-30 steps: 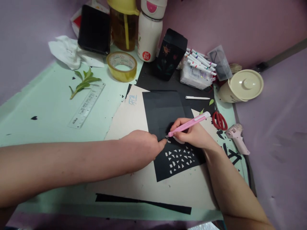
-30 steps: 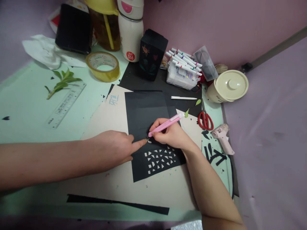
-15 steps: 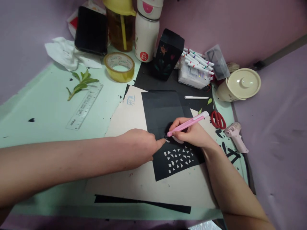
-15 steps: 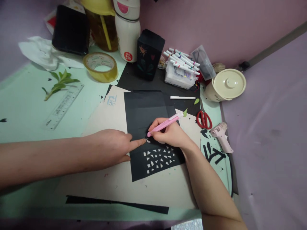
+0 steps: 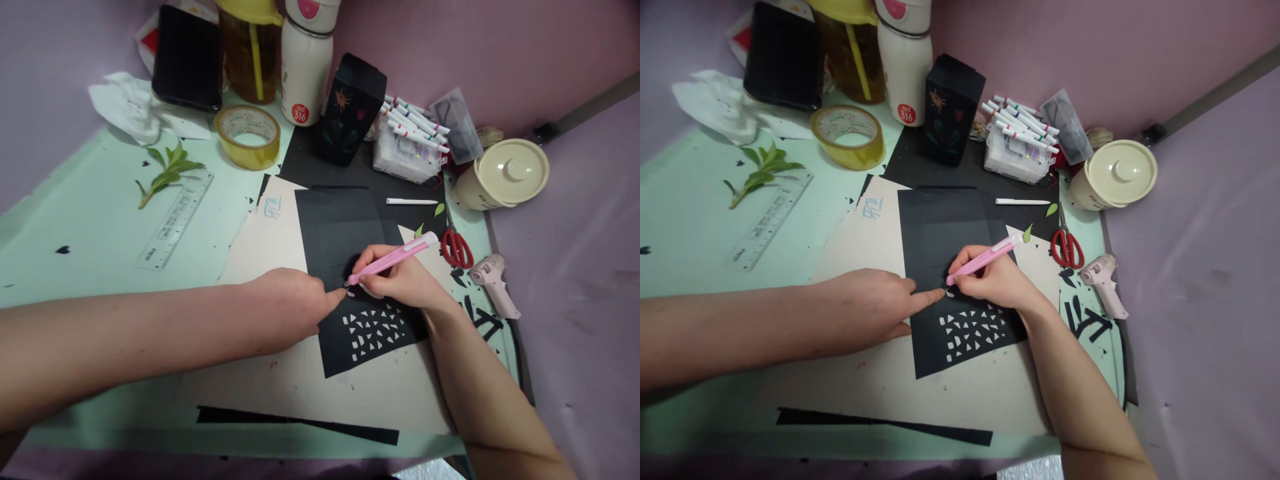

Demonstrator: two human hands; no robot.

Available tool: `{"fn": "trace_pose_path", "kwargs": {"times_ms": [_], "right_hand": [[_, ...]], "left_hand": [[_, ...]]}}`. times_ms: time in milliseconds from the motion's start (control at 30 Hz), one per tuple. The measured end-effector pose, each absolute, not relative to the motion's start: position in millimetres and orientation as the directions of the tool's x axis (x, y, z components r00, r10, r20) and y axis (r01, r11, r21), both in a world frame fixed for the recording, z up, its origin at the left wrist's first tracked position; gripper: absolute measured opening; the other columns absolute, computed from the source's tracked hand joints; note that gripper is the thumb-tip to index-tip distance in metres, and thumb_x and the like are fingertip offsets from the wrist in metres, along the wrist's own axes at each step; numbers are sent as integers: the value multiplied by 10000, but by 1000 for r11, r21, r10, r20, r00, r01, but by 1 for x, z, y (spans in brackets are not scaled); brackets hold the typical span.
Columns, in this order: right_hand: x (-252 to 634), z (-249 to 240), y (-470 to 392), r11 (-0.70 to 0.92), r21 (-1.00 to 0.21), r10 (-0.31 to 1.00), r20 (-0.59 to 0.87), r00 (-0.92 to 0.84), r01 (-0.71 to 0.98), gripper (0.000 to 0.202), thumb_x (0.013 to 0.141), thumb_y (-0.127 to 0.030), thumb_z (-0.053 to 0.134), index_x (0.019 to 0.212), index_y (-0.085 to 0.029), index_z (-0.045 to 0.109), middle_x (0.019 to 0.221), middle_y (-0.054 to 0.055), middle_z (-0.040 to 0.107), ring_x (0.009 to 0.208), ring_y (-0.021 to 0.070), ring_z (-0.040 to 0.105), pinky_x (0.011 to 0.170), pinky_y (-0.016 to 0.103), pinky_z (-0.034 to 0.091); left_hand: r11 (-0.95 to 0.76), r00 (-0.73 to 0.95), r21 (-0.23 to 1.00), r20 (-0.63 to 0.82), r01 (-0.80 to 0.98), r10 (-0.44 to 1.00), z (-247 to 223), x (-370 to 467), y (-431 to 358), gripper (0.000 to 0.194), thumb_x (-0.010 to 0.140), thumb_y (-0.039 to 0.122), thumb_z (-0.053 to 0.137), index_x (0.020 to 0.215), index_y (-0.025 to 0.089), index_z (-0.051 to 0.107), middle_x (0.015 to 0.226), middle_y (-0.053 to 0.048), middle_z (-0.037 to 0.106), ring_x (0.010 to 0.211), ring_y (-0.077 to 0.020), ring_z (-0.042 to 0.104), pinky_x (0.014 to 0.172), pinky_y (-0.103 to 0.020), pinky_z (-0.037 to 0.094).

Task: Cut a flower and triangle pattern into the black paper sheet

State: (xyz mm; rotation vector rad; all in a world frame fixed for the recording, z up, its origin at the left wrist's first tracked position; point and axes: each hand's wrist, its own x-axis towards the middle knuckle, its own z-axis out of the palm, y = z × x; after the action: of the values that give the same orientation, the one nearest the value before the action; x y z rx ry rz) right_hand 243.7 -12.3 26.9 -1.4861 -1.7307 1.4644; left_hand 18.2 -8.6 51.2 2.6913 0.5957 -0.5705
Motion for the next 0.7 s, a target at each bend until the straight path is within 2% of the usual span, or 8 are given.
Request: {"fn": "trace_pose_path", "kwargs": {"times_ms": [100,400,600,700], "right_hand": [[242,26,-13,-150,-878,903,-308,-298,454,81,699,-151,646,773,-156,679,661,7,664,535,94,519,448,196,354],[239,26,-13,-122,-874,926,-271,-264,470,6,719,-169,661,721,-174,661,645,2,643,537,99,506,450,205,336],[240,22,-18,-105,-920,934,-221,-279,378,148,790,-305,708,765,-162,682,615,-7,586,521,90,460,447,216,314],[242,19,-20,-60,-935,937,-173,-303,348,144,811,-303,699,795,-160,692,600,-22,561,504,81,439,443,215,314]], "left_hand": [[-864,844,229,-429,447,323,49,17,-9,609,877,255,641,1446,197,433,839,-61,693,665,-235,681,460,-271,328],[-887,867,209,-387,413,312,40,15,-9,615,849,230,651,1431,202,454,810,-58,687,638,-233,674,465,-270,344],[-835,872,322,-366,446,324,40,11,-3,544,918,359,579,1431,216,471,873,-74,707,745,-267,698,527,-287,402],[-828,888,366,-346,425,303,39,7,2,549,928,365,561,1450,232,457,908,-78,718,758,-257,694,562,-286,414]]}}
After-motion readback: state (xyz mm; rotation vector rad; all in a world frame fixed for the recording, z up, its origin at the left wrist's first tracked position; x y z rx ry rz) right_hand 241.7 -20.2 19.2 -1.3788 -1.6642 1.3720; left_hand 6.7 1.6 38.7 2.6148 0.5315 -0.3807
